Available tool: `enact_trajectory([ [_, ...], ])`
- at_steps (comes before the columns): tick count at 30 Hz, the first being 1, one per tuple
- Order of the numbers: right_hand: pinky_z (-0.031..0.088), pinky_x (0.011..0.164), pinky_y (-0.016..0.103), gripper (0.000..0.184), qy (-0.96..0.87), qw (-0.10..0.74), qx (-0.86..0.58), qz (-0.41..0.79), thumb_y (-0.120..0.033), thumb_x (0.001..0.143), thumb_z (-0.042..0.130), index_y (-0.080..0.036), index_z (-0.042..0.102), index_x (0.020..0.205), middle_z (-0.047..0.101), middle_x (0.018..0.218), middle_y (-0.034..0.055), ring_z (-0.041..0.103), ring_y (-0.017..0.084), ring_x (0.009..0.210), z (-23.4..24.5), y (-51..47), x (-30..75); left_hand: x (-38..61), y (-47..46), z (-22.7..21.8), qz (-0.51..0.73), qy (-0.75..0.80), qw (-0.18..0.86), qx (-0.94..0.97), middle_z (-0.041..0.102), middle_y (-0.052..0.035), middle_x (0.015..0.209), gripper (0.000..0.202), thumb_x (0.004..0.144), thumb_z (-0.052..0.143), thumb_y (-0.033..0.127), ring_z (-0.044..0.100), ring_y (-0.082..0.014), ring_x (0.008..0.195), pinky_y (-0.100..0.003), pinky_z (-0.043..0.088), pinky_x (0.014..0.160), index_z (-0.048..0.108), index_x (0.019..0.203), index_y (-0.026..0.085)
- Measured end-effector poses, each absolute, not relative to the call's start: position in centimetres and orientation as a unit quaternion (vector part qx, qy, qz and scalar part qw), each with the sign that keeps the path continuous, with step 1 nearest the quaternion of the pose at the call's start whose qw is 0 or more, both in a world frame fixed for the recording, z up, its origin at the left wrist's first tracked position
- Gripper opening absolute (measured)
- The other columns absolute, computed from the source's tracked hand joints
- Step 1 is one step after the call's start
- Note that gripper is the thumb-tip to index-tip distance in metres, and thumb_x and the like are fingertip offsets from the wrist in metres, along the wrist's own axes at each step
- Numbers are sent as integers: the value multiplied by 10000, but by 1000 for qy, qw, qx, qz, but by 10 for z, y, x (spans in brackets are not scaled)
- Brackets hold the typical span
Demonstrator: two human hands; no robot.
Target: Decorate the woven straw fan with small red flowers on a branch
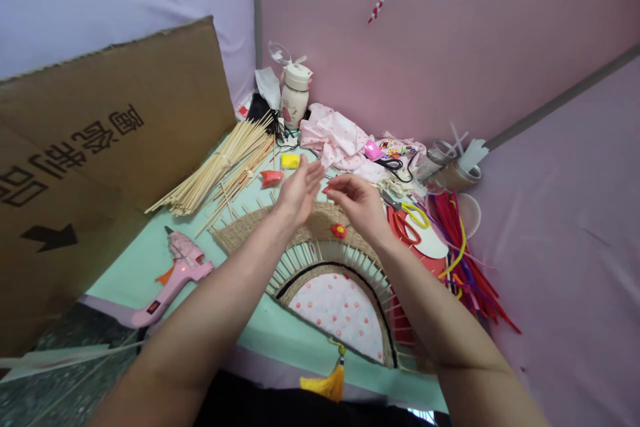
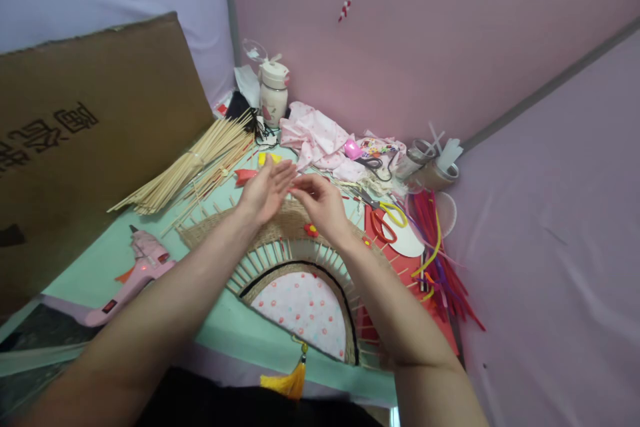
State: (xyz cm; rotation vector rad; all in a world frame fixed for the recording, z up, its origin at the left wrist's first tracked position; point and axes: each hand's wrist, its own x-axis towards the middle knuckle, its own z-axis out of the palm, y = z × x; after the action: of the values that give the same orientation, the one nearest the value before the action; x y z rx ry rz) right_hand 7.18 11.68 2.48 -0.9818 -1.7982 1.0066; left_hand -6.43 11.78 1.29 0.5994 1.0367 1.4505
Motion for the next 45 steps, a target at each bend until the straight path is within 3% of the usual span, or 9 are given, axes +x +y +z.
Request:
enact_trajectory([
  [3,495,772,334,124,-833,347,-358,241,-255,863,603,-188,698,821,684,831,47,614,176,798,26,101,70,-55,98,23,558,295,768,109,643,-211,1220,633,925,315,595,621,-266,1130,-362,521,901,628,1128,83],
  [7,489,904,425,285,-888,304,-331,96,-285,963,467,-176,720,1037,702,1056,122,589,234,1035,18,83,75,-55,80,22,550,206,809,27,626,-216,1254,689,940,240,592,625,-260,1137,-381,525,915,534,1294,79],
  [10,385,1075,489,432,-932,221,-278,76,-378,988,401,-162,572,1321,598,1336,123,459,253,1297,15,71,82,-58,73,17,582,192,790,-3,600,-204,1306,756,909,265,649,599,-259,1187,-389,499,969,440,1391,92],
  [14,224,1170,540,711,-941,149,-301,51,-601,955,282,-131,351,1483,416,1505,130,246,282,1451,19,61,87,-61,67,12,562,168,810,-6,563,-220,1349,890,851,275,738,568,-289,1231,-423,467,1017,381,1430,71],
  [24,176,1192,505,972,-959,98,-256,64,-790,825,157,-120,233,1525,310,1557,148,196,270,1473,25,52,83,-67,58,10,551,136,824,-2,491,-222,1428,884,851,308,718,490,-281,1318,-423,432,1055,353,1449,69],
  [29,185,1190,513,948,-958,86,-266,66,-778,835,198,-122,257,1517,328,1549,150,221,269,1467,24,48,81,-65,54,17,590,123,798,-22,503,-186,1431,831,876,259,705,459,-254,1347,-419,410,1075,359,1456,118],
  [34,162,1201,497,1013,-961,90,-247,89,-805,807,171,-93,207,1527,284,1564,165,190,265,1476,28,49,80,-55,51,13,592,135,795,-9,521,-208,1405,796,903,296,647,467,-271,1339,-394,325,1140,433,1401,42],
  [39,146,1197,505,1029,-948,110,-285,89,-804,799,112,-81,171,1530,247,1576,171,168,254,1483,31,50,82,-53,55,2,608,126,784,-6,570,-188,1361,703,938,277,595,519,-249,1294,-385,374,1107,484,1373,82],
  [45,100,1209,480,1060,-960,84,-260,67,-838,774,232,-79,246,1513,278,1563,166,175,258,1480,22,33,72,-67,52,7,600,129,789,2,536,-169,1404,762,896,245,685,477,-279,1331,-465,395,1075,455,1411,164],
])
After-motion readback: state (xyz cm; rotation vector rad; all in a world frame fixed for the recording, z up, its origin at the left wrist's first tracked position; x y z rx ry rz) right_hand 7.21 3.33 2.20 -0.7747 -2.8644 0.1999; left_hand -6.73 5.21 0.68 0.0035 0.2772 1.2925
